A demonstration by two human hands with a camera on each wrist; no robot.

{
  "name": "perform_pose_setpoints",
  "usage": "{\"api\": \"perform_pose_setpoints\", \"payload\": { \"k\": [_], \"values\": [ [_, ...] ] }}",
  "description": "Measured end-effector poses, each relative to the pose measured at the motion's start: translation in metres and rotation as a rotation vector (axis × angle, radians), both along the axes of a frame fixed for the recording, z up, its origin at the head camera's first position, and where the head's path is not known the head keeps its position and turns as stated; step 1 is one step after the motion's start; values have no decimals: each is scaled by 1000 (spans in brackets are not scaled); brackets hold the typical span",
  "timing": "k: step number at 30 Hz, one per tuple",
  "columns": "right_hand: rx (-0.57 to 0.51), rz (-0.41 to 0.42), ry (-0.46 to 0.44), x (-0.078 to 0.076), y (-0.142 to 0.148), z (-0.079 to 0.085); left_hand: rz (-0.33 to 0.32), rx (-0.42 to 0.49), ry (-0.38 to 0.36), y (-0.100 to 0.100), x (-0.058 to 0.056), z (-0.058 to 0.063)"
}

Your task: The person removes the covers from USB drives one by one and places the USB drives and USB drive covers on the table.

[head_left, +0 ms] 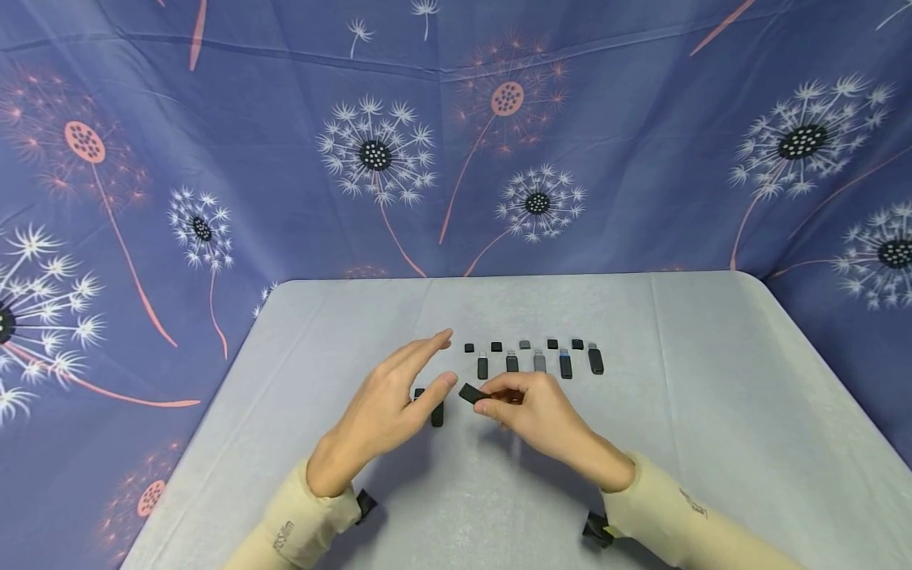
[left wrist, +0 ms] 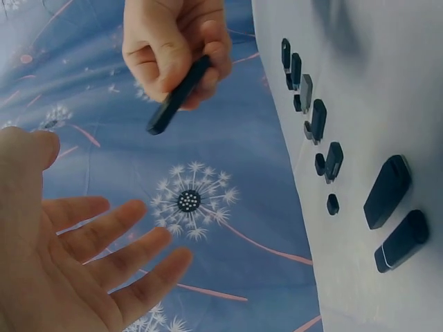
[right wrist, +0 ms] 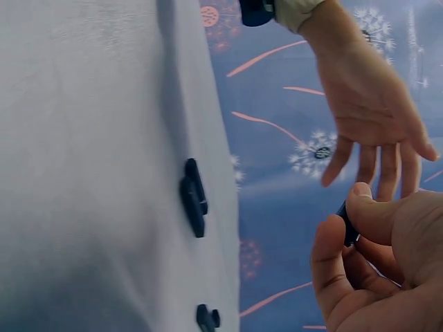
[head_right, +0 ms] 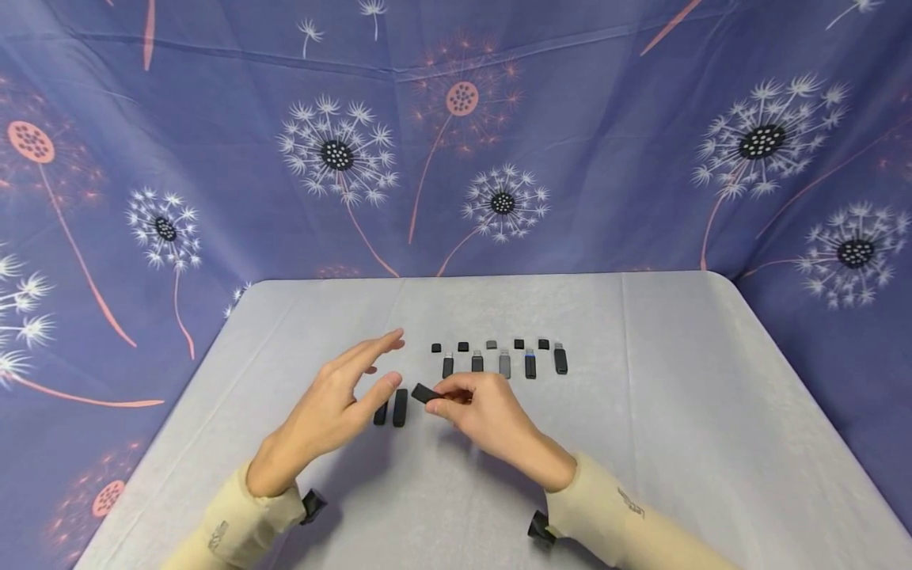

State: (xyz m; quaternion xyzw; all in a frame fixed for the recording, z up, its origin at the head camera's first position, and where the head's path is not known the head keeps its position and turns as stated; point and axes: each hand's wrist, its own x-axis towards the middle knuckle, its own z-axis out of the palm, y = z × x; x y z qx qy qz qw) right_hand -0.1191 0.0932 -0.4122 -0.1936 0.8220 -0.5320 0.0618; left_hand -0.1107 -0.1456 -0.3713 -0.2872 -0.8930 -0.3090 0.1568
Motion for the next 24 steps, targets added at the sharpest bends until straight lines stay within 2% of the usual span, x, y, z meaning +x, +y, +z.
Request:
{"api": "perform_pose_setpoints", "payload": {
  "k": [9,16,24],
  "values": [
    [-33,-50,46,8,5,19,-19,32,-43,5,1,-1],
    [-56,-75,137,15,9,30,-35,71,-54,8,1,-3],
    [-86,-106,191,26,13,43,-70,99,-72,14,3,-2]
  ]
}}
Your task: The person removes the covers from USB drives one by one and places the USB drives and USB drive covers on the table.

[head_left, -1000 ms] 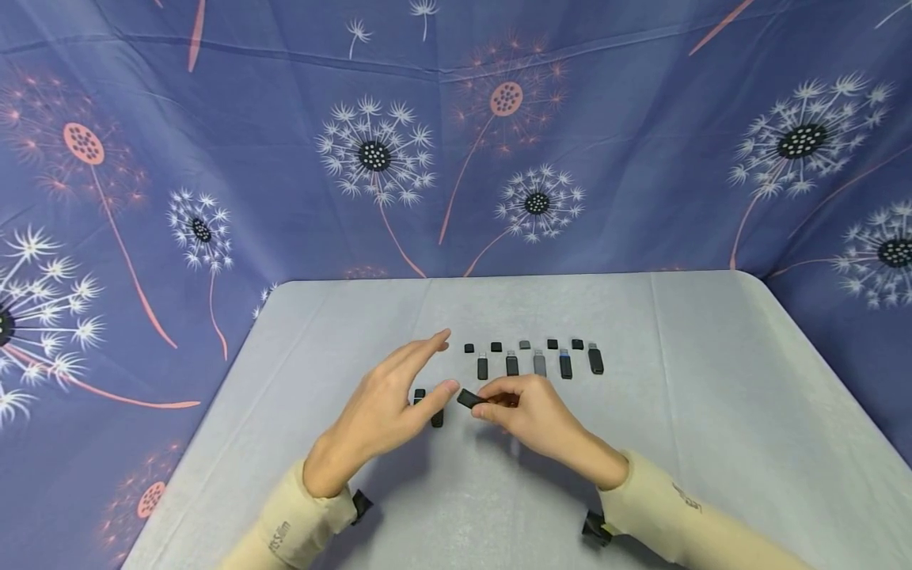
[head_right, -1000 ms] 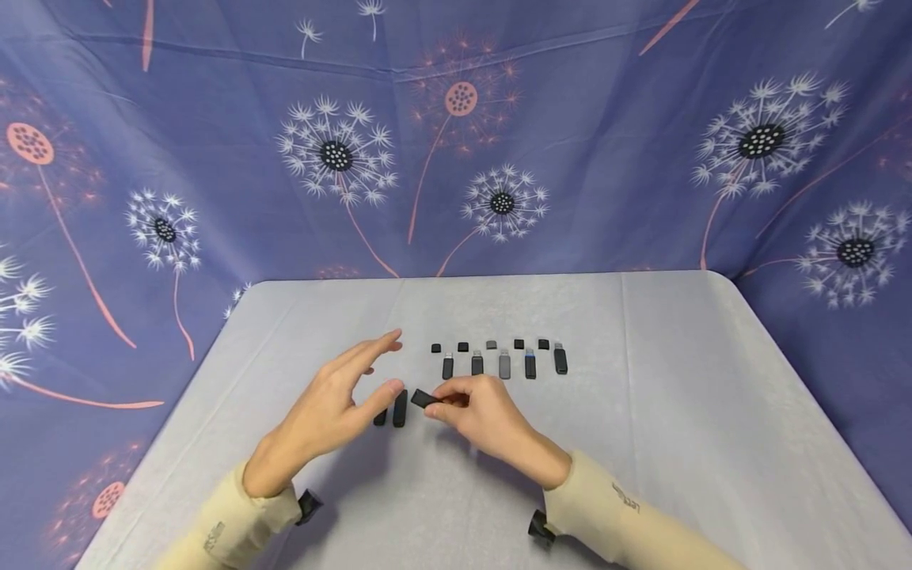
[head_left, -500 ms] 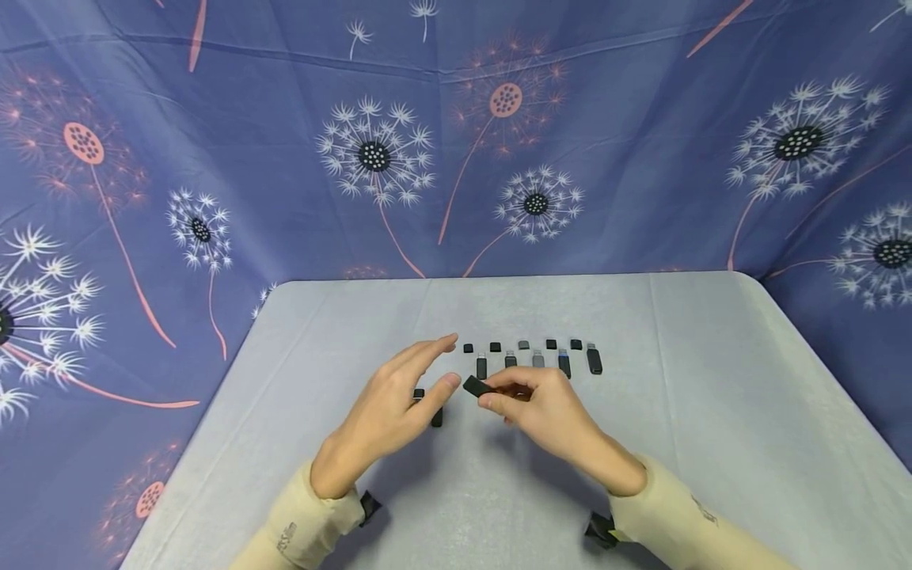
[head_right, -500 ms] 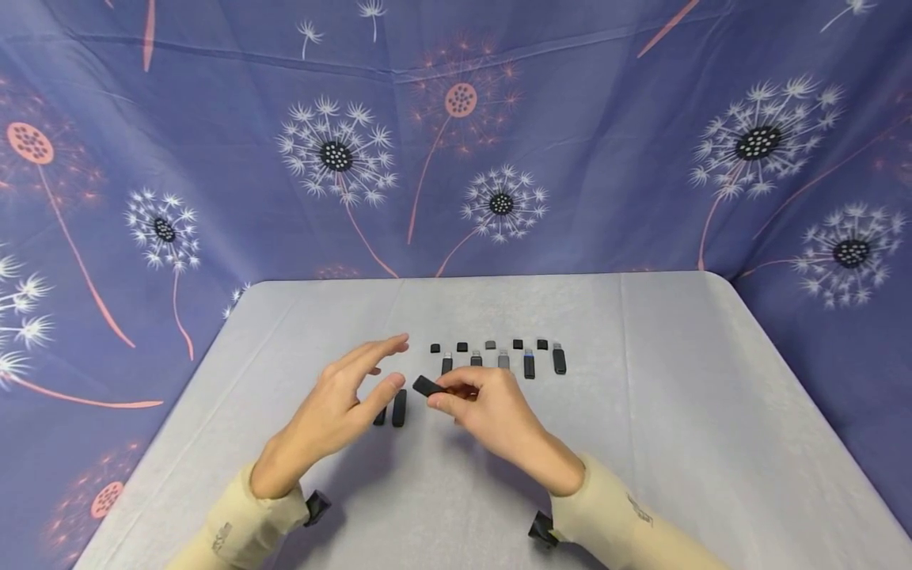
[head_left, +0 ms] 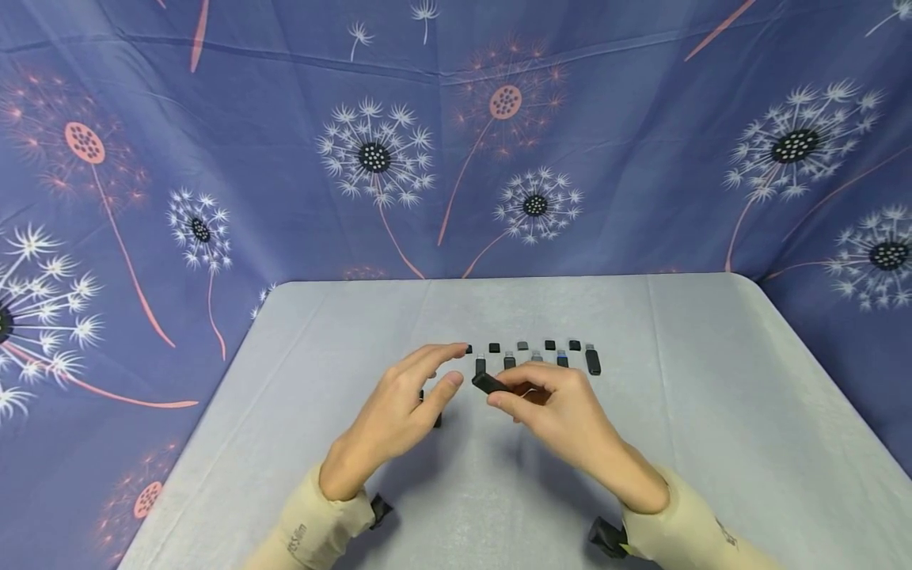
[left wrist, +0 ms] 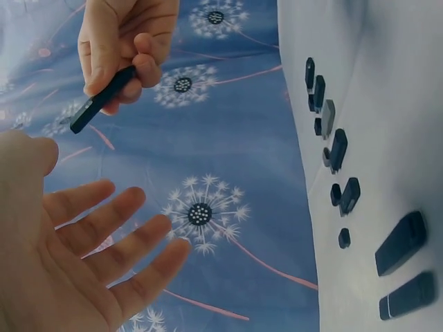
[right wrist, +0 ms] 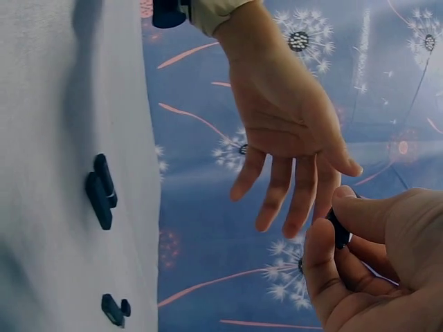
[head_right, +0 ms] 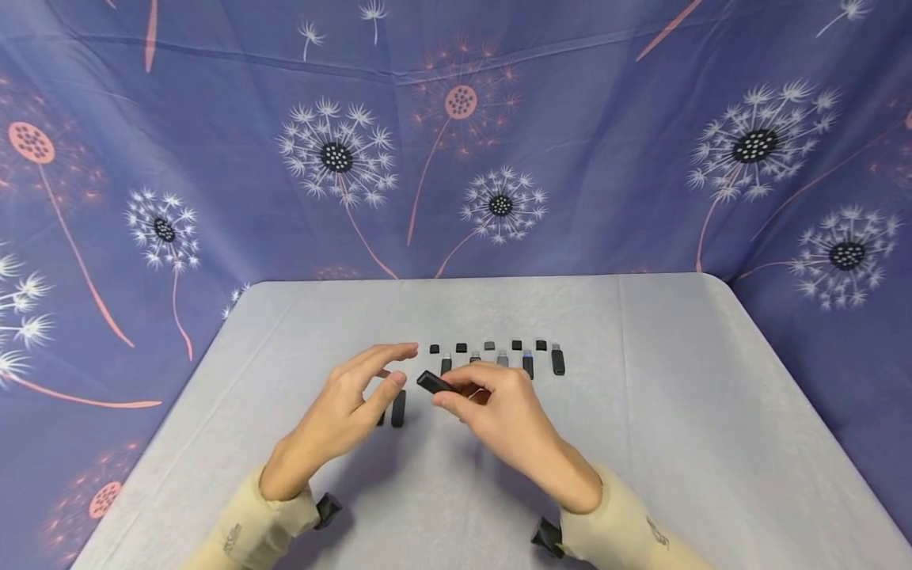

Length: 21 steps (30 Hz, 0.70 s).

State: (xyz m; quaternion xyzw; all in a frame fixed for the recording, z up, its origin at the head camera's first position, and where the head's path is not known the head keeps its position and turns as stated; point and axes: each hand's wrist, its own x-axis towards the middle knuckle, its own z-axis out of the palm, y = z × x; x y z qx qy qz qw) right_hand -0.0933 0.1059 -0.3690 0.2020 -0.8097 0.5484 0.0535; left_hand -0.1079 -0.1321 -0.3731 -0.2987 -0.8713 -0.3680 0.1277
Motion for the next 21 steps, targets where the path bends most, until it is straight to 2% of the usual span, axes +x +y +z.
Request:
{"api": "perform_pose_setpoints", "payload": {
  "k": [6,11,16,21],
  "values": [
    [5,-31,2,4,2,5,-38,34,9,5,2,1],
    [3,-27,12,4,4,4,-109,62,57,11,2,0],
    [-1,-16,63,5,5,1,-163,89,125,17,1,0],
    [-22,4,119,6,5,-4,-192,106,151,20,0,-1]
  ]
}}
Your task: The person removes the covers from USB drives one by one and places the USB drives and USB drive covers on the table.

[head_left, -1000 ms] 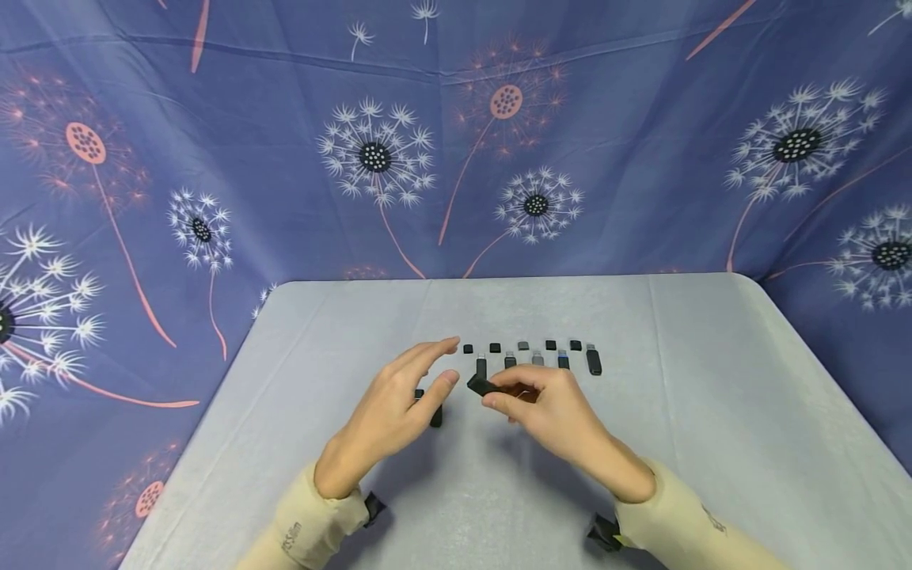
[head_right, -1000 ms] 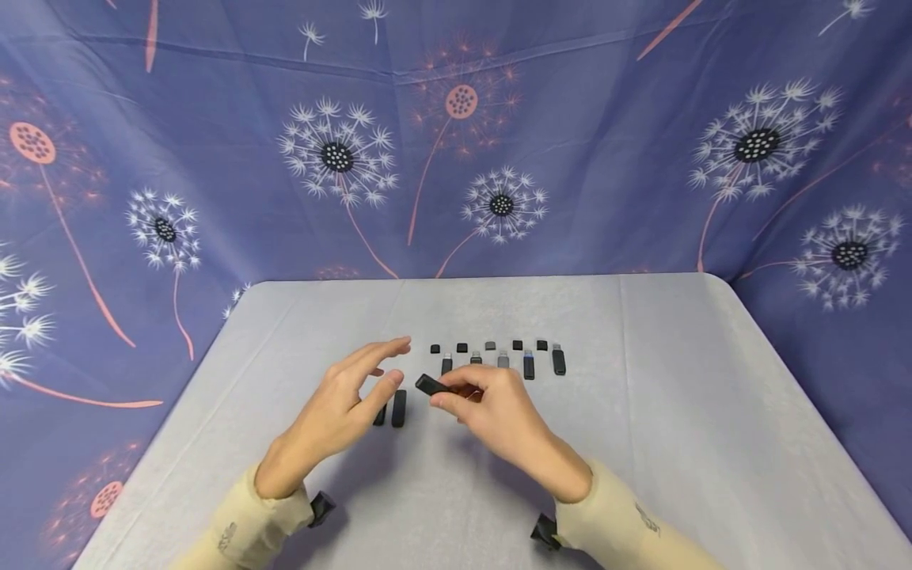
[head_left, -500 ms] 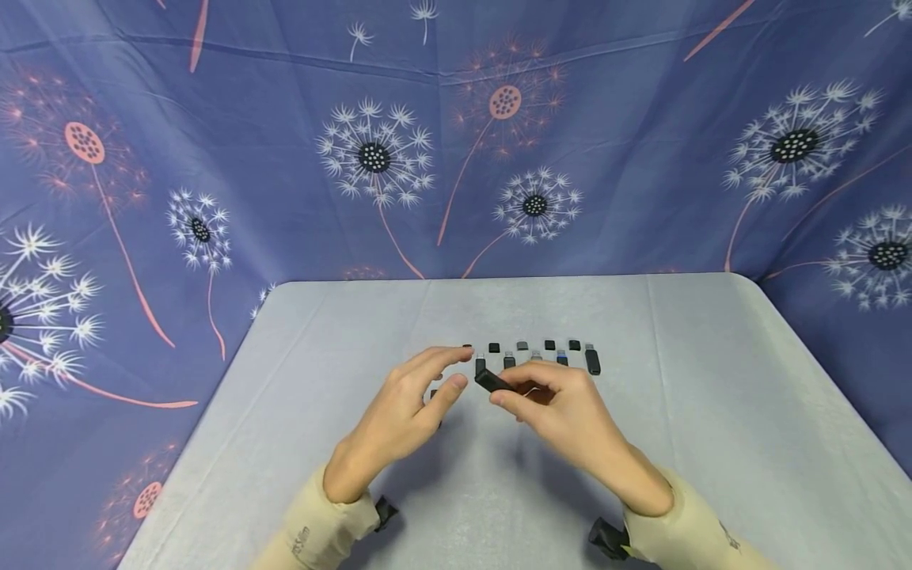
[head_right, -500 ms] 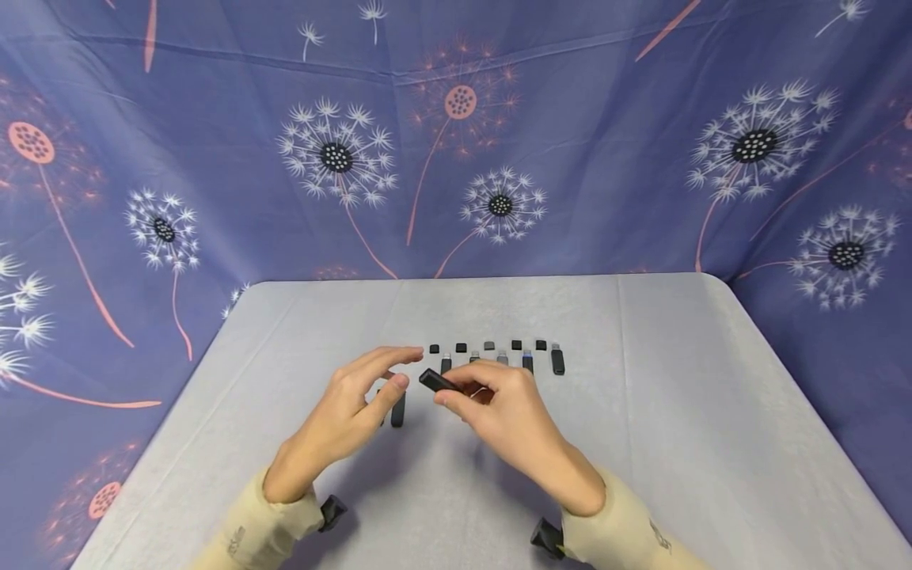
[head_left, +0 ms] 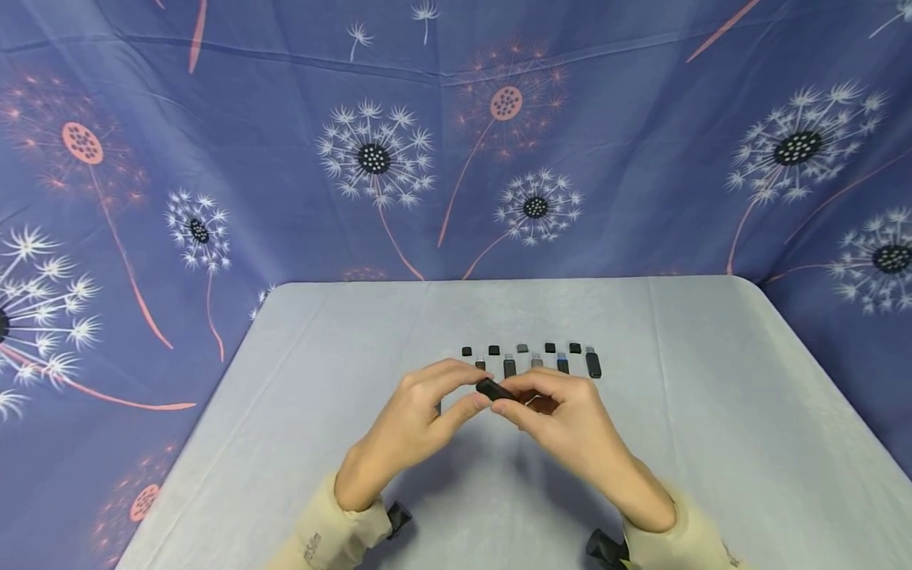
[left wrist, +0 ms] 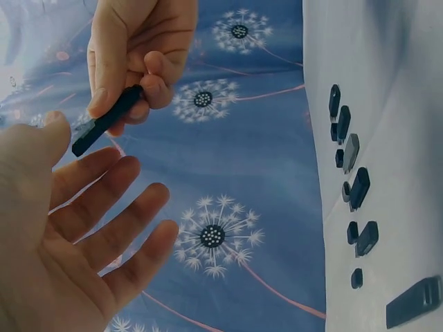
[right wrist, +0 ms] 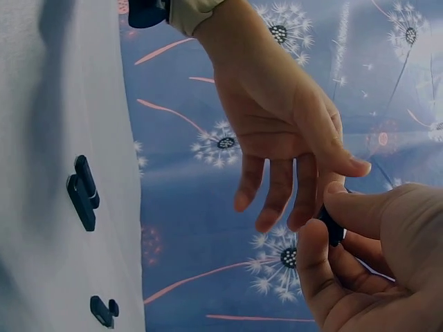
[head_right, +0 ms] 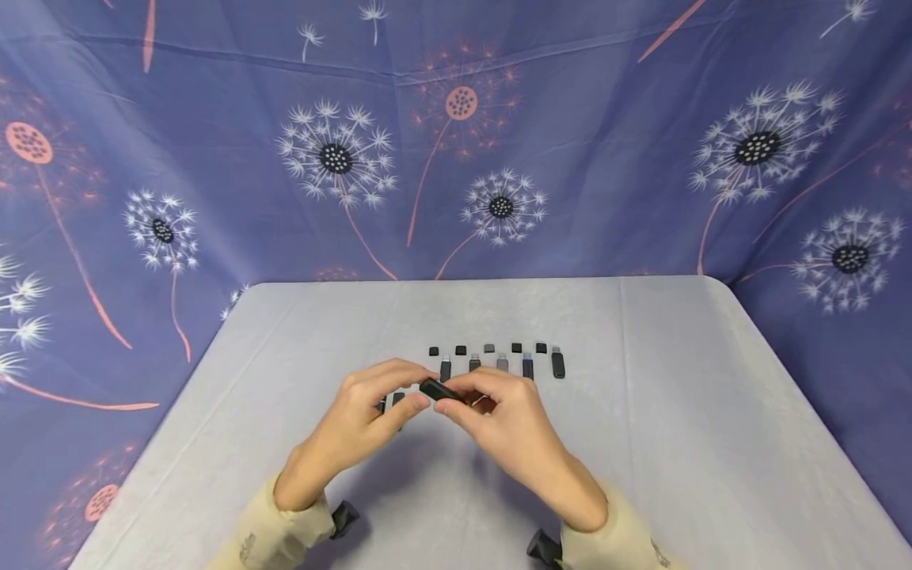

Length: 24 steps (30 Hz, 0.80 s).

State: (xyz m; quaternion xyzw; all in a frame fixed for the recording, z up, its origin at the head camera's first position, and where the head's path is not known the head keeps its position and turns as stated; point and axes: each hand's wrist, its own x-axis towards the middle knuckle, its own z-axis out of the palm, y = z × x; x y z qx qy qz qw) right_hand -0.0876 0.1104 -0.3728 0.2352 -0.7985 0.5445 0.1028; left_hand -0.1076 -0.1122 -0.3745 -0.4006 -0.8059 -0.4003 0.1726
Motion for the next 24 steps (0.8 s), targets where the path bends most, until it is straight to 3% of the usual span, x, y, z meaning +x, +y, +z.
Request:
{"api": "perform_pose_setpoints", "payload": {
  "k": [11,24],
  "values": [
    [22,48,188,-3,-3,-2,-37,116,95,5,0,-9],
    [56,44,235,-4,3,-3,-31,161,99,15,-1,-10]
  ]
}}
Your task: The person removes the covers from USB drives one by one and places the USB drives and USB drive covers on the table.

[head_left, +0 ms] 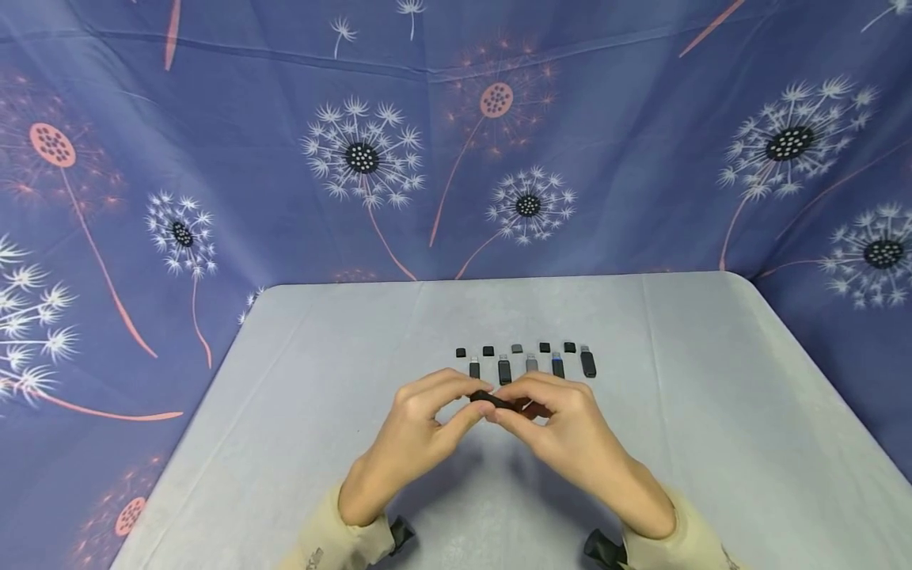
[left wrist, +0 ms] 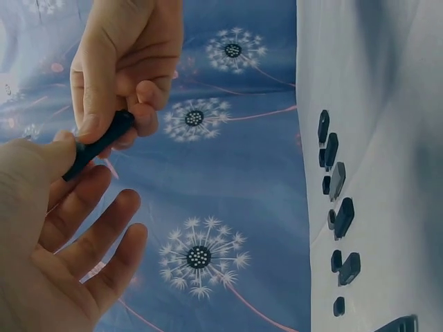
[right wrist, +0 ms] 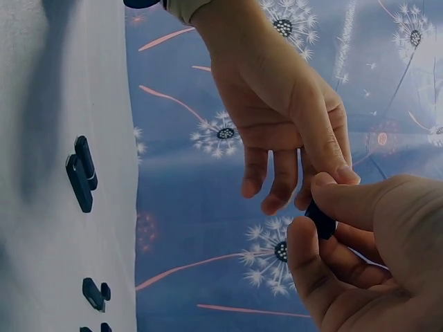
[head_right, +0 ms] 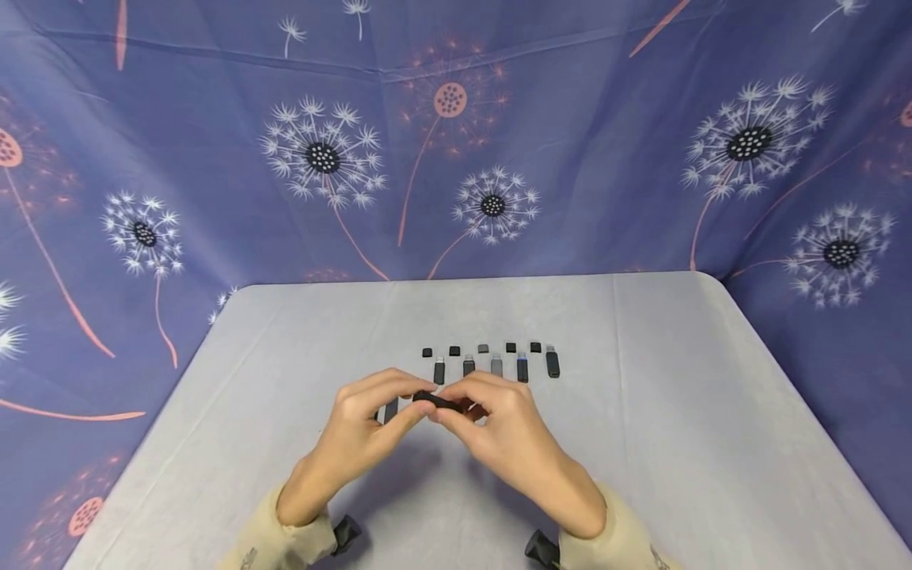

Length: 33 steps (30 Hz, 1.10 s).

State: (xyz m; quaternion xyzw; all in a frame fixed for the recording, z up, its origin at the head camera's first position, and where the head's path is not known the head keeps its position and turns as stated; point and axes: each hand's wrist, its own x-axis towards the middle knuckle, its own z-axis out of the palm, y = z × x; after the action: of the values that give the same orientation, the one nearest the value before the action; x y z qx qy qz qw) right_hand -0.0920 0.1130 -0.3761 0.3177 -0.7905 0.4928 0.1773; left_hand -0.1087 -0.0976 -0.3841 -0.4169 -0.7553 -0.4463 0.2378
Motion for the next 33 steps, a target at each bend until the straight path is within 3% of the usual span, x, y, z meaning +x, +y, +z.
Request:
{"api": "perform_pose_setpoints", "payload": {
  "k": [5,11,20,25,33],
  "values": [
    [26,11,32,1,0,-3,0,12,10,2,2,1],
    [79,35,-16,3,1,-3,-2,19,-6,4,5,0],
    [115,87,104,1,1,-6,-40,20,-40,4,6,0],
    [108,121,126,1,-1,-9,-27,-6,-46,3,7,0],
    [107,109,109,4,-6,-10,27,-1,-160,1,8,1]
  ]
}}
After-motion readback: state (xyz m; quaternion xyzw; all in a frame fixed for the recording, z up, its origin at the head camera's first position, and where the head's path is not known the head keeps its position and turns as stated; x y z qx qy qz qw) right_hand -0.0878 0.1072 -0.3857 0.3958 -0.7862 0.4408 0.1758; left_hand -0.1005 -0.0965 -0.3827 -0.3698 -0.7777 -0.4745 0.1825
